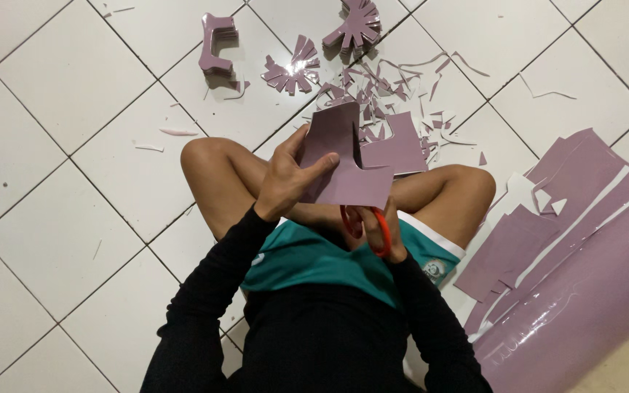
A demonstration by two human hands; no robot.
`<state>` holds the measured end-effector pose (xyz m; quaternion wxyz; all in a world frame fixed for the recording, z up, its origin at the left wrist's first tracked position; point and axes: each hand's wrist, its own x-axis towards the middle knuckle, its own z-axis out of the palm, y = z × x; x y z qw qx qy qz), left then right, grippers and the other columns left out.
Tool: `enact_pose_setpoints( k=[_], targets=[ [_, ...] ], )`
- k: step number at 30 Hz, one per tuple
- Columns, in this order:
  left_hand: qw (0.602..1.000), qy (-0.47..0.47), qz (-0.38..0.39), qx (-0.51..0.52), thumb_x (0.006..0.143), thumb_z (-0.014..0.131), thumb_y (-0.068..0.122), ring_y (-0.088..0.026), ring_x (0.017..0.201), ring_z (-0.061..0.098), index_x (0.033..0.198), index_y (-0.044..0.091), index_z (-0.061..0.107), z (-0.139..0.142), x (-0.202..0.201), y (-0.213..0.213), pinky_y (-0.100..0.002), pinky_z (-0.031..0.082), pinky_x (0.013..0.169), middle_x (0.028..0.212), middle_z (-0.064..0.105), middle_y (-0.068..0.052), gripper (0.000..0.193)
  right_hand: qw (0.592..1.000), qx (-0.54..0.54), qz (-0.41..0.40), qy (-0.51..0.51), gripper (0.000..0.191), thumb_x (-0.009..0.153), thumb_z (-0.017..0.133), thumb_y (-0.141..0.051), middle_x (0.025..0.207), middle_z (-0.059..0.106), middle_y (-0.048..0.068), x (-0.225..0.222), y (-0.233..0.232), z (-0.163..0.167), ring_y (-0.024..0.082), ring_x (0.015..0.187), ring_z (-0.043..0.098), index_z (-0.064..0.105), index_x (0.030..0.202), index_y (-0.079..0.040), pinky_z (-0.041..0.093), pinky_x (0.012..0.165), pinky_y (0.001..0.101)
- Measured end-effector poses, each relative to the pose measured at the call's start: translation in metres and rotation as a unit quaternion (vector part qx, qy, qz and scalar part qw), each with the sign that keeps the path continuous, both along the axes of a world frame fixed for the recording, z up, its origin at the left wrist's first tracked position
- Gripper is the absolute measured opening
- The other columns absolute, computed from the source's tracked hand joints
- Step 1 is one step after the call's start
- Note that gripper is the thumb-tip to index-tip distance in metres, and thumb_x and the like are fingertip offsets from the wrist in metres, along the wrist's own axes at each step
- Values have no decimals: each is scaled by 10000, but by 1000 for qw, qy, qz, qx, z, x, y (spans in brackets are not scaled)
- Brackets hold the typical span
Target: The person sits cross-legged on a tiled floor and cuts flower- and letter-like shapes out of mauve foam sheets using red-handled scissors. They rotate and reposition each sheet while cutting, set finished cutouts with a stack of completed shapes, and leave scraps scattered on the floor.
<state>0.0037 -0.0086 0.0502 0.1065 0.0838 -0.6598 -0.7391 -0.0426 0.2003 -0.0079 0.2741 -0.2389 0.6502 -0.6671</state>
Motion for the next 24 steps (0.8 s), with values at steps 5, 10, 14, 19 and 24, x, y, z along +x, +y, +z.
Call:
enact_pose_setpoints(
  k=[5, 10, 14, 19, 24],
  targets=[
    [999, -43, 17, 12, 940, 746, 114, -131, 1111, 666, 1413, -24, 534, -4, -1, 8, -273, 557, 983, 1219, 690, -80, 537, 987, 101, -43, 120, 282, 991, 499, -119, 643, 600, 82, 6, 3, -22, 191, 559, 567, 638, 770, -15, 407, 523, 317],
    [1000, 2, 8, 20, 895, 758, 54, -174, 1178, 638, 1503, 25, 419, -4, -11, -4, -310, 521, 1035, 1282, 652, -132, 696, 967, 98, -58, 230, 232, 985, 519, -144, 830, 694, 134, 10, 4, -40, 260, 713, 656, 702, 923, -17, 494, 632, 347],
    [999, 42, 17, -24, 958, 721, 43, -197, 1331, 592, 1459, -19, 526, -6, -14, -3, -319, 463, 1166, 1415, 618, -134, 541, 989, 84, -61, 101, 231, 996, 521, -162, 818, 684, 115, 9, 5, -45, 235, 695, 647, 688, 933, -16, 490, 612, 325],
    [999, 24, 19, -25, 953, 713, 53, -209, 1359, 588, 1449, -13, 548, -7, -7, 13, -325, 449, 1194, 1418, 626, -128, 527, 996, 61, -48, 44, 233, 1008, 525, -185, 804, 671, 92, 3, 3, -60, 204, 674, 636, 670, 945, -14, 486, 587, 297],
    [999, 31, 12, -2, 949, 717, 43, -227, 1387, 567, 1445, -17, 547, -8, -9, 15, -346, 436, 1213, 1438, 611, -147, 528, 997, 62, -53, 8, 240, 1021, 528, -207, 789, 658, 69, 10, 13, -92, 172, 652, 625, 653, 957, -13, 482, 562, 270]
  ],
)
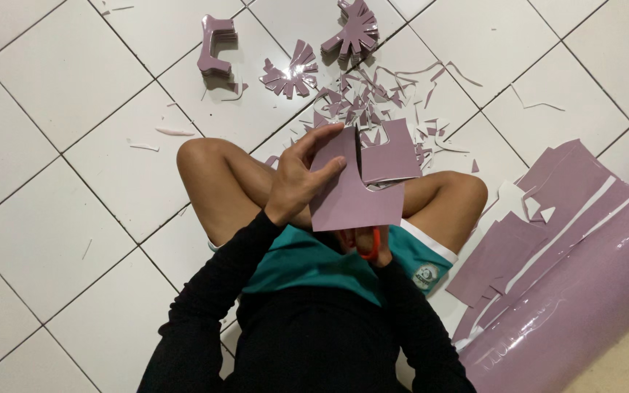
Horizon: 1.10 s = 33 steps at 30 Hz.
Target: The person sits cross-legged on a tiled floor and cuts flower- and letter-like shapes out of mauve foam sheets using red-handled scissors. They rotate and reposition each sheet while cutting, set finished cutouts with a stack of completed shapes, and leave scraps scattered on the floor.
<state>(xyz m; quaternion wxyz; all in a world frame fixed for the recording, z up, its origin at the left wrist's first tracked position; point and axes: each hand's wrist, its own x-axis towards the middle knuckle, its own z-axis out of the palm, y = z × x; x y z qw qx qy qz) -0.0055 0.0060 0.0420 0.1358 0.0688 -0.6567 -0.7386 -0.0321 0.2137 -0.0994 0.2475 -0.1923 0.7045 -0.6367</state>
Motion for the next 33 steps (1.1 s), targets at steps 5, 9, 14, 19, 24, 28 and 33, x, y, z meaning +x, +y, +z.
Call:
enact_pose_setpoints(
  k=[5, 9, 14, 19, 24, 28, 33],
  targets=[
    [1000, -18, 8, 4, 919, 744, 54, -197, 1250, 613, 1397, -11, 541, -20, -1, 1, -357, 496, 1117, 1317, 634, -107, 523, 1000, -11, -12, -24, 250, 1033, 531, -230, 774, 646, 45, 6, 6, -32, 140, 631, 613, 635, 970, -12, 478, 536, 242],
    [936, -11, 119, 331, 891, 712, 81, -208, 985, 668, 1288, 4, 587, -46, -9, -18, -443, 567, 932, 1096, 637, -80, 423, 995, -101, 11, 22, 233, 1032, 566, -229, 857, 651, 23, -9, -9, -28, 108, 708, 622, 615, 1060, -3, 507, 591, 215],
    [905, 7, 154, 397, 930, 731, 94, -169, 986, 653, 1111, 70, 536, -71, -9, -40, -383, 609, 882, 1053, 614, -55, 267, 992, -71, -55, -89, 378, 925, 751, -154, 940, 627, -8, -5, -19, 17, 48, 810, 562, 618, 1239, 9, 450, 672, 182],
    [934, 6, 181, 307, 931, 732, 49, -196, 944, 680, 1061, -17, 531, -80, -11, -24, -375, 644, 862, 1030, 630, -89, 248, 992, -67, -54, -91, 310, 937, 735, -238, 767, 594, -23, -6, -28, 48, 39, 612, 530, 612, 1095, -1, 405, 502, 198],
    [963, -3, 184, 199, 949, 719, 71, -219, 896, 742, 1045, -79, 583, -73, -13, -27, -334, 637, 862, 979, 707, -147, 224, 995, -21, -24, -93, 370, 1036, 645, -349, 565, 488, 26, -1, -23, 56, 88, 391, 427, 613, 918, 0, 324, 353, 249],
    [970, 22, 188, 154, 953, 723, 71, -198, 914, 738, 1030, -91, 593, -58, -10, -25, -315, 637, 862, 996, 710, -152, 222, 994, -52, 4, -98, 403, 1025, 557, -417, 594, 497, -6, -2, -27, 60, 69, 405, 457, 635, 999, -23, 355, 359, 227],
    [974, 22, 163, 158, 952, 703, 72, -177, 934, 730, 1056, -79, 620, -40, -10, -19, -297, 640, 876, 1019, 717, -146, 201, 989, -107, 45, -89, 496, 1040, 558, -482, 705, 514, 12, -8, -32, 69, 74, 552, 505, 594, 1115, 7, 410, 456, 213]
  ],
)
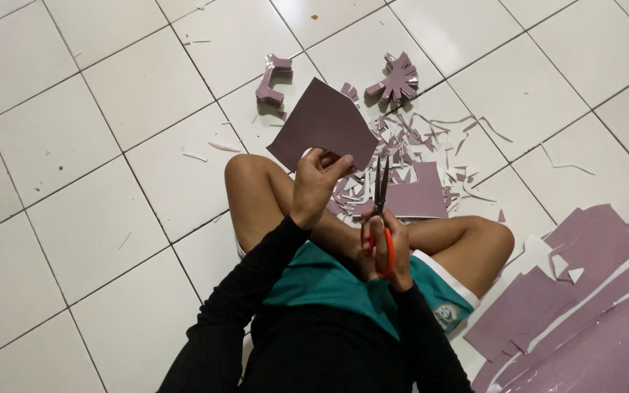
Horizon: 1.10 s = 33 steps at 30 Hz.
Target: The person sits cross-legged on a tiled floor and cuts flower- and letter-like shapes out of mauve foam sheets using red-handled scissors. They rotate and reposition each sheet while cutting, set finished cutouts with a stack of completed shapes, and leave scraps scattered on the floor.
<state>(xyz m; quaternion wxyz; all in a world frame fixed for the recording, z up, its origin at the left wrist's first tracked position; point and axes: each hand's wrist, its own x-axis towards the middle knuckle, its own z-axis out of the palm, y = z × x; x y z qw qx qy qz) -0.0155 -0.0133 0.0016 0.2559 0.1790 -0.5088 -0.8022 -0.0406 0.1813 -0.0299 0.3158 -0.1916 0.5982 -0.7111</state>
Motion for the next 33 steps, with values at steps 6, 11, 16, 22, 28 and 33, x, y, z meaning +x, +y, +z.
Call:
enact_pose_setpoints(
  k=[6, 11, 16, 22, 28, 33],
  targets=[
    [999, 3, -30, 40, 964, 697, 51, -192, 890, 740, 1056, -76, 574, 9, 3, 12, -306, 635, 842, 976, 707, -149, 200, 997, -52, 25, 42, 673, 1023, 528, -592, 811, 536, 27, -4, -5, 18, 98, 691, 539, 574, 1260, 36, 465, 588, 234],
    [998, -19, -39, 35, 972, 690, 69, -180, 881, 734, 1048, -67, 561, 13, 8, 26, -294, 628, 806, 972, 708, -143, 203, 997, -41, 13, 60, 684, 1031, 535, -586, 853, 553, 32, -5, -9, 31, 99, 722, 538, 579, 1274, 51, 464, 625, 248],
    [998, -32, -47, 31, 973, 694, 85, -184, 884, 740, 1018, -72, 550, 12, 7, 31, -299, 642, 793, 966, 707, -146, 218, 998, -47, -6, 36, 609, 1049, 539, -539, 787, 525, 8, -5, -8, 33, 76, 650, 506, 607, 1224, 41, 436, 565, 221],
    [995, -17, -93, -7, 988, 699, 85, -184, 930, 730, 1062, -76, 560, 7, 6, 14, -298, 650, 845, 1008, 692, -145, 225, 997, 20, -52, -44, 471, 1050, 589, -423, 541, 439, -24, -4, 4, 17, 64, 382, 410, 622, 927, 30, 310, 332, 222],
    [967, -93, -14, -237, 913, 737, 39, -173, 940, 732, 1161, -44, 461, 15, -7, -30, -282, 655, 798, 1091, 652, -127, 380, 995, 76, -57, -23, 409, 1036, 593, -408, 541, 464, -18, -3, 9, 3, 64, 387, 422, 606, 933, -13, 333, 353, 219],
    [960, -48, -51, -270, 930, 752, 32, -172, 1036, 745, 1421, 31, 559, 26, -1, -26, -270, 668, 851, 1341, 646, -123, 528, 998, 50, 3, 47, 456, 1038, 577, -488, 723, 539, -41, 3, 2, 1, 27, 615, 523, 666, 1148, -55, 442, 547, 185]
  ],
)
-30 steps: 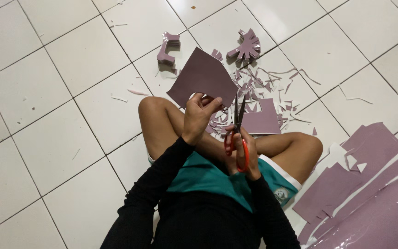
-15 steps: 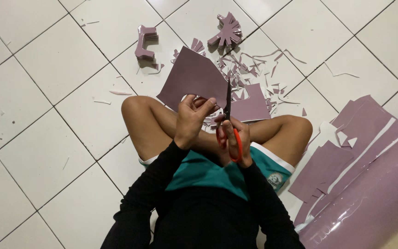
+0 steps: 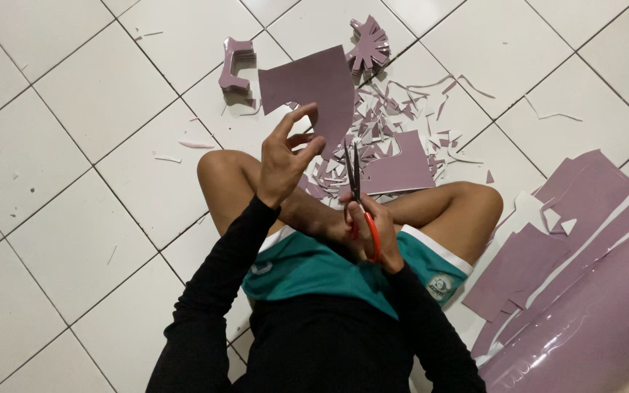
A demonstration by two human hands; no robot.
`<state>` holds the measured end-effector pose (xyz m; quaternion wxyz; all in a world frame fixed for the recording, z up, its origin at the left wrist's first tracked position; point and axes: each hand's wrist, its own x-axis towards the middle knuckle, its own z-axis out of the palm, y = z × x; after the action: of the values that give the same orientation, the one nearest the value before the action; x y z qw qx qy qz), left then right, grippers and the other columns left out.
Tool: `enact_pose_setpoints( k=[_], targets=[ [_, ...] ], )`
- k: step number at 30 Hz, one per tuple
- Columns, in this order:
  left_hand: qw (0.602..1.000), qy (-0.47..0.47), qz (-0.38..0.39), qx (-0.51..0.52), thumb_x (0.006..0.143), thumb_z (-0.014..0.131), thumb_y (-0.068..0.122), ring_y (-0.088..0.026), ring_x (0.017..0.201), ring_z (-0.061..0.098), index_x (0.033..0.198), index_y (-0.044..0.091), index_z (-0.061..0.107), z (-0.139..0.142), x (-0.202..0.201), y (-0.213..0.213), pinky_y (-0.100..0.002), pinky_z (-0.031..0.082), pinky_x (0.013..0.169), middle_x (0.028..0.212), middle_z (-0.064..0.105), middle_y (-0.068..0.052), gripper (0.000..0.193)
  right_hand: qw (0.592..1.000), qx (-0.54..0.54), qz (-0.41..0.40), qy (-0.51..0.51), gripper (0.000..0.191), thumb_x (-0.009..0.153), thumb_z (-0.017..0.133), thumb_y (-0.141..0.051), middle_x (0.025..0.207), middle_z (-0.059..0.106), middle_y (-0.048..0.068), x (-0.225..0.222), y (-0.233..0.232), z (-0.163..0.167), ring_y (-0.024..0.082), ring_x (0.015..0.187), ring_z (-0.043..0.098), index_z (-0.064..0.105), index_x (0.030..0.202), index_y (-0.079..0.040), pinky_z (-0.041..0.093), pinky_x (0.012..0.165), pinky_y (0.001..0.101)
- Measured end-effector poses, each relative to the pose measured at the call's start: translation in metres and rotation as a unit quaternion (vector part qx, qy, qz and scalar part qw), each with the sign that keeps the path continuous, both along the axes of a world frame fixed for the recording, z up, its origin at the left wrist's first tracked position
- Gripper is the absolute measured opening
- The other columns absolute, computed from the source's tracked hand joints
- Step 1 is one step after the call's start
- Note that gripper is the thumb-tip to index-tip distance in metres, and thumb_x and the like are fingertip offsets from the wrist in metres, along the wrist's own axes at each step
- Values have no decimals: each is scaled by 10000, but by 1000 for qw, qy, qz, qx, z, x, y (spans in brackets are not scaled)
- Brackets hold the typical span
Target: The person sits cross-legged on a tiled floor and cuts flower- and letter-like shapes out of mauve foam sheets using red-handled scissors. They rotate and reposition each sheet while cutting, set finished cutouts with a stack of completed shapes, and leave scraps scattered on the floor.
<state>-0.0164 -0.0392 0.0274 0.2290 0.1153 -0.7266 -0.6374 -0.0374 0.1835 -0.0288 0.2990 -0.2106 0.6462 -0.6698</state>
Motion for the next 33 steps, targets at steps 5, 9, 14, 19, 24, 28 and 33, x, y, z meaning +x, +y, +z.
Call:
enact_pose_setpoints(
  k=[5, 9, 14, 19, 24, 28, 33],
  targets=[
    [999, -23, -20, 23, 920, 763, 30, -164, 1052, 751, 1490, 87, 546, 9, 6, 17, -277, 661, 836, 1393, 656, -100, 613, 1000, 22, 5, -8, 481, 1007, 606, -493, 748, 547, -38, -3, -4, 10, 36, 635, 505, 664, 1187, -50, 437, 563, 188],
    [1000, -14, -17, -5, 920, 779, 37, -159, 1046, 749, 1482, 90, 561, 14, 6, 21, -279, 662, 847, 1382, 670, -96, 605, 998, 56, 8, 28, 481, 1001, 598, -500, 704, 551, -40, -5, -3, 22, 31, 591, 513, 690, 1155, -54, 430, 527, 190],
    [999, -11, -34, 14, 924, 771, 35, -156, 1049, 746, 1488, 95, 553, 18, 7, 22, -278, 662, 851, 1388, 662, -101, 608, 997, 69, 5, 35, 483, 998, 603, -506, 668, 536, -52, -5, -1, 31, 21, 561, 499, 705, 1132, -53, 407, 493, 186],
    [999, -14, -40, 16, 914, 772, 30, -155, 1053, 742, 1489, 89, 546, 14, 8, 23, -270, 648, 860, 1382, 658, -108, 620, 997, 68, -10, -22, 422, 993, 642, -439, 579, 479, -51, -2, 1, 33, 40, 460, 425, 703, 1018, -22, 322, 412, 211],
    [998, 25, -51, 9, 945, 793, 33, -167, 1125, 728, 1515, 90, 542, 8, 8, 24, -277, 637, 967, 1417, 649, -111, 626, 983, 101, -35, 147, 338, 1046, 647, -325, 539, 514, -47, -2, 0, 36, 31, 464, 480, 719, 897, -31, 341, 425, 213],
    [996, -4, -44, 78, 930, 771, 31, -161, 1090, 706, 1491, 89, 535, 9, 6, 22, -280, 647, 888, 1424, 613, -106, 612, 994, 98, -36, 25, 316, 998, 656, -288, 501, 523, -20, 2, -2, 43, 60, 389, 467, 694, 858, -7, 330, 364, 239],
    [998, -6, -17, 63, 955, 745, 9, -170, 1105, 707, 1484, 89, 567, 13, 12, 38, -293, 650, 935, 1380, 642, -117, 563, 998, 66, -5, -10, 278, 993, 600, -247, 548, 540, -1, -3, -2, 49, 73, 424, 480, 694, 948, 11, 369, 389, 235]
  ],
)
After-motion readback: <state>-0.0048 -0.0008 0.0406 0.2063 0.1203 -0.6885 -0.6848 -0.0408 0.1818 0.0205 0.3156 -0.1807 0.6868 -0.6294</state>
